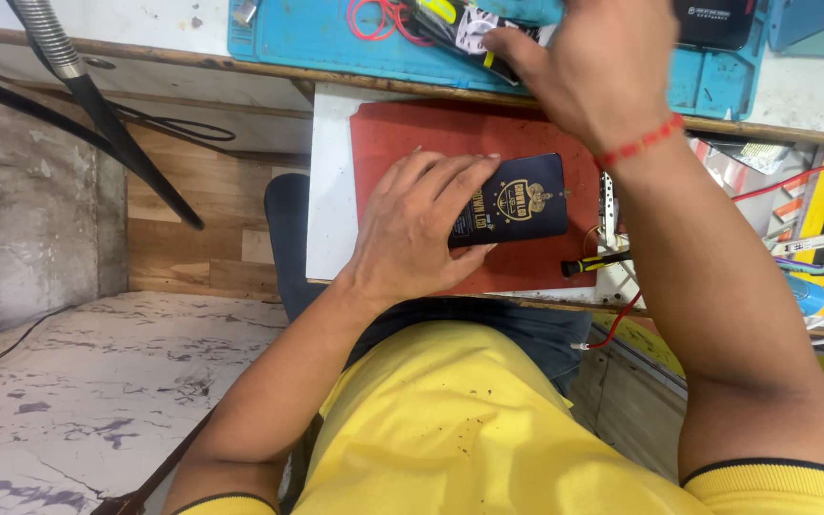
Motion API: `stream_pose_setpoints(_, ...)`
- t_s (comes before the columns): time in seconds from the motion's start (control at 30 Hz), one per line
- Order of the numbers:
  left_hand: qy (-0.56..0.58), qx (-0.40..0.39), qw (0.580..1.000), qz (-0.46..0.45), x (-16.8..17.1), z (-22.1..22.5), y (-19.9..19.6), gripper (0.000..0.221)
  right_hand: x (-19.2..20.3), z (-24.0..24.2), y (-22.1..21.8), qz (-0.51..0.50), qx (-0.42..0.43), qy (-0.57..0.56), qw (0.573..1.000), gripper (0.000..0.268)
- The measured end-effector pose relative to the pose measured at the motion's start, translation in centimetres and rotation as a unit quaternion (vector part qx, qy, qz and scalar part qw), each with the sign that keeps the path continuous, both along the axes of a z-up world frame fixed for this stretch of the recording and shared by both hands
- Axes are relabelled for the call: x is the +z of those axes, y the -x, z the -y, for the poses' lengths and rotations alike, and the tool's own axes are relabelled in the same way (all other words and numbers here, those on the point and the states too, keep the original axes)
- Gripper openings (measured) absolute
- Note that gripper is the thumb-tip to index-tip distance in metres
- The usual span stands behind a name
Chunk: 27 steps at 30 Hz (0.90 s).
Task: The person applies adhesive to the internal frame of a disassembled smartphone using a syringe. They then place a battery into the device and secure it by wrapping multiple rubber bands around the phone's exterior. Finally, the person wipes the back of the phone with a tissue.
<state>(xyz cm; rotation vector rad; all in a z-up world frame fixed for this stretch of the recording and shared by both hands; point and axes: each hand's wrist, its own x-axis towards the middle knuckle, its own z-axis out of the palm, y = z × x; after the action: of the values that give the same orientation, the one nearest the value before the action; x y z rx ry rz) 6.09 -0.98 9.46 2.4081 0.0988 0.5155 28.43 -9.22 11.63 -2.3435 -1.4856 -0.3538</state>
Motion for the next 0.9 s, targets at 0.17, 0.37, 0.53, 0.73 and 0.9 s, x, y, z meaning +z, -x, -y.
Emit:
stream_pose_setpoints(0.17, 0.006, 0.016, 1.000, -0.018, -0.8, 0.4, -0.2, 0.084, 4.0, 5.0, 4.1, -0.119, 0.231, 0.020, 0.965, 0.071)
stream_pose_setpoints(0.37, 0.019, 0.020, 0.999, -0.019, -1.4, 0.8, -0.1, 0.089, 1.6, 6.4, 5.5, -0.153, 0.227, 0.104, 0.956, 0.102)
stream_pose_setpoints(0.53, 0.012, 0.022, 1.000, -0.004, -0.9, 0.9, -0.1, 0.089, 0.1, 6.8, 5.1, -0.183, 0.211, 0.122, 0.952, 0.105)
stream_pose_setpoints(0.73, -0.035, -0.013, 0.999, 0.022, 0.8, -0.5, -0.1, 0.080, -0.9, 7.0, 4.6, -0.230, 0.212, 0.108, 0.944, 0.097)
stream_pose_setpoints(0.9, -0.150, -0.054, 0.985, 0.064, 2.0, -5.8, -4.0, 0.050, -1.6, 7.4, 4.2, -0.260, 0.217, 0.090, 0.937, 0.097)
